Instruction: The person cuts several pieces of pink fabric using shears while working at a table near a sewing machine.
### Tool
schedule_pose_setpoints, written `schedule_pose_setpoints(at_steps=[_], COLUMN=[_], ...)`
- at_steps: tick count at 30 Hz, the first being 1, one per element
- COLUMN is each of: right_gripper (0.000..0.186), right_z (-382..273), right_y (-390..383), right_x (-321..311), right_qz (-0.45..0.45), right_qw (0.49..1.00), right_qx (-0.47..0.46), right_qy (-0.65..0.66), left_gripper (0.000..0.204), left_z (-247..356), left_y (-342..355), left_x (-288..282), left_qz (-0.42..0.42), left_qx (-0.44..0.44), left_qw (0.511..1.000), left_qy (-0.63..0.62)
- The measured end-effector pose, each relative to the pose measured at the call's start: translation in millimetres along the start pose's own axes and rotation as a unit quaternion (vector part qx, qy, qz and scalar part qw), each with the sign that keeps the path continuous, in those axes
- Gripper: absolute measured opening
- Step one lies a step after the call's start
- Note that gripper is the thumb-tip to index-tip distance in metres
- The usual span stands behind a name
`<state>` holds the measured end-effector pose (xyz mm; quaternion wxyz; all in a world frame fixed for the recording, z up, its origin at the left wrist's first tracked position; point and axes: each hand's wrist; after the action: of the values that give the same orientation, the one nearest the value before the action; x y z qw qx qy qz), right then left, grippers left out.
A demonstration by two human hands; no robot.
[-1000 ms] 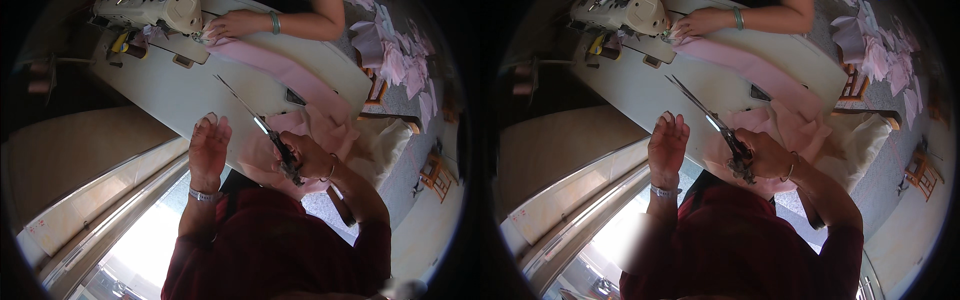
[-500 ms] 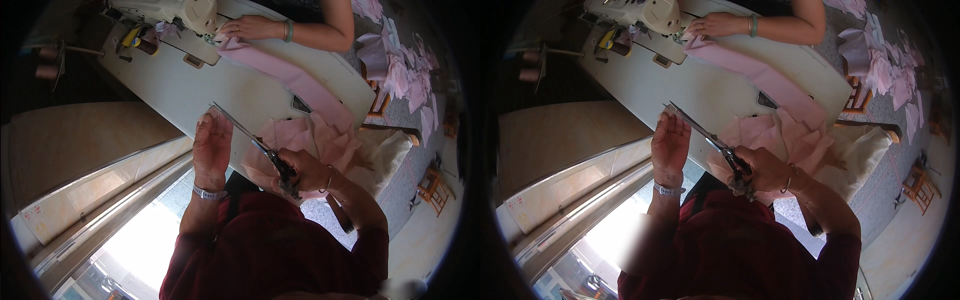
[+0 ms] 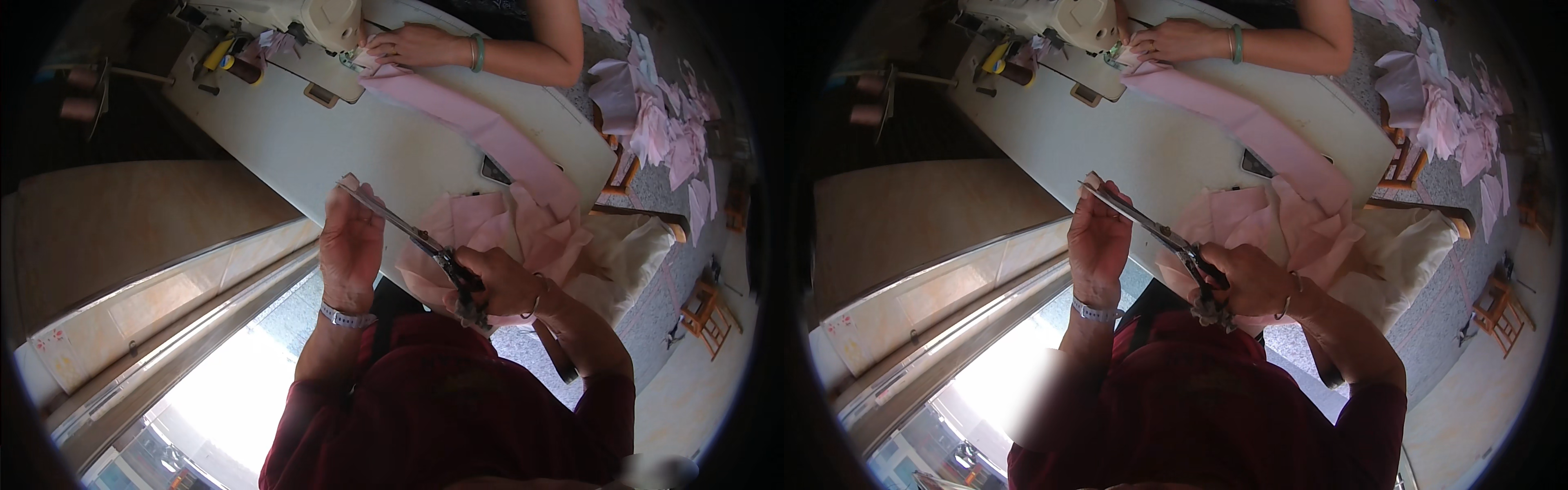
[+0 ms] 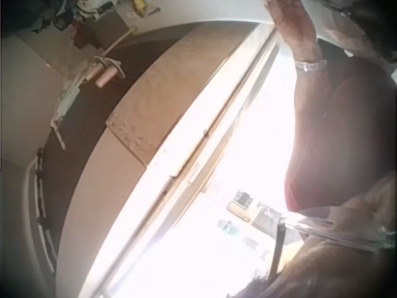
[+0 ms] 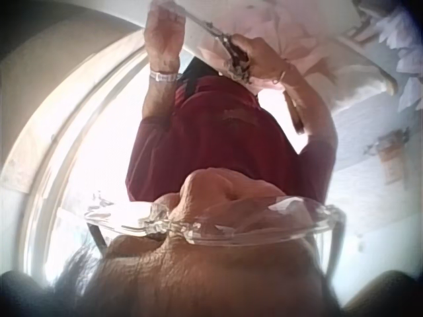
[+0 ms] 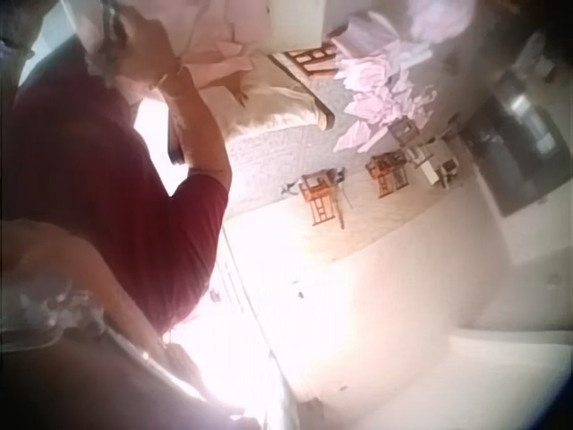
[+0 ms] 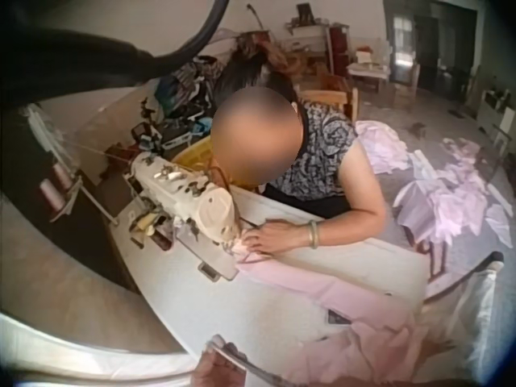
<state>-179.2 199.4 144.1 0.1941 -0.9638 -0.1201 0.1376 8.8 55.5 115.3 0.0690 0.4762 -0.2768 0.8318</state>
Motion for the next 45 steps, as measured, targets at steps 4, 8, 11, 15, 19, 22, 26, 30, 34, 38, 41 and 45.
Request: schedule_pose_setpoints(at_steps=[4, 8, 11, 15, 19, 22, 26, 30, 34, 38, 41, 45], right_gripper=[0.035, 0.035, 0.037, 0.037, 0.036, 0.037, 0.037, 0.038, 0.038, 0.038, 0.032, 0.021], right_z=[-1.0, -0.7, -0.6, 9.0, 12.6, 17.2, 17.3, 23.0, 22.1, 23.3, 19.9, 15.3], right_y=[-0.3, 0.0, 0.3, 1.3, 1.5, 1.4, 0.7, 1.5, 1.5, 2.4, 2.1, 1.8], right_x=[3.5, 3.6, 4.0, 10.7, 15.5, 19.7, 20.8, 23.4, 24.4, 25.3, 22.3, 21.8], right_qz=[0.005, 0.01, 0.0, 0.026, 0.034, 0.035, 0.021, 0.013, 0.002, 0.003, -0.01, -0.044], right_qw=[1.0, 1.0, 1.0, 0.999, 0.999, 0.999, 0.999, 0.999, 0.999, 0.999, 0.998, 0.993], right_qx=[0.004, -0.001, 0.014, -0.029, -0.028, -0.036, -0.026, -0.042, -0.04, -0.052, -0.062, -0.028], right_qy=[-0.019, -0.013, -0.011, -0.013, -0.011, 0.016, 0.021, 0.012, 0.004, 0.017, 0.018, 0.102], left_gripper=[0.018, 0.019, 0.019, 0.015, 0.014, 0.014, 0.02, 0.026, 0.028, 0.011, 0.008, 0.004], left_z=[-2.6, -3.4, -4.7, -6.8, -7.6, -7.9, -7.9, -4.6, -3.2, -1.8, -1.7, -2.2], left_y=[-1.8, -5.0, -6.2, -9.7, -12.6, -13.3, -16.1, -17.7, -19.0, -17.8, -17.0, -14.7], left_x=[2.6, 3.2, 0.9, 2.4, 1.4, -8.1, -14.8, -13.6, -13.6, -20.5, -20.1, -17.5], left_qz=[-0.01, 0.009, 0.011, 0.032, 0.04, 0.038, 0.015, 0.05, 0.058, 0.059, 0.056, 0.036], left_qx=[0.005, 0.017, 0.026, 0.038, 0.039, 0.042, 0.045, 0.042, 0.05, 0.044, 0.042, 0.042], left_qw=[1.0, 1.0, 1.0, 0.998, 0.998, 0.998, 0.998, 0.997, 0.996, 0.997, 0.997, 0.998], left_qy=[-0.017, -0.018, -0.01, 0.027, 0.019, 0.013, -0.035, -0.031, -0.037, -0.013, -0.022, -0.03])
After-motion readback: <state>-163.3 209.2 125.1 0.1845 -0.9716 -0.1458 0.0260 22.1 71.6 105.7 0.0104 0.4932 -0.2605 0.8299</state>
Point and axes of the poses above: each hand's wrist, its own y-axis towards the middle knuckle, its own x-axis out of the palm, z = x × y, and after that the axes turned 5 degrees about x, right-handed
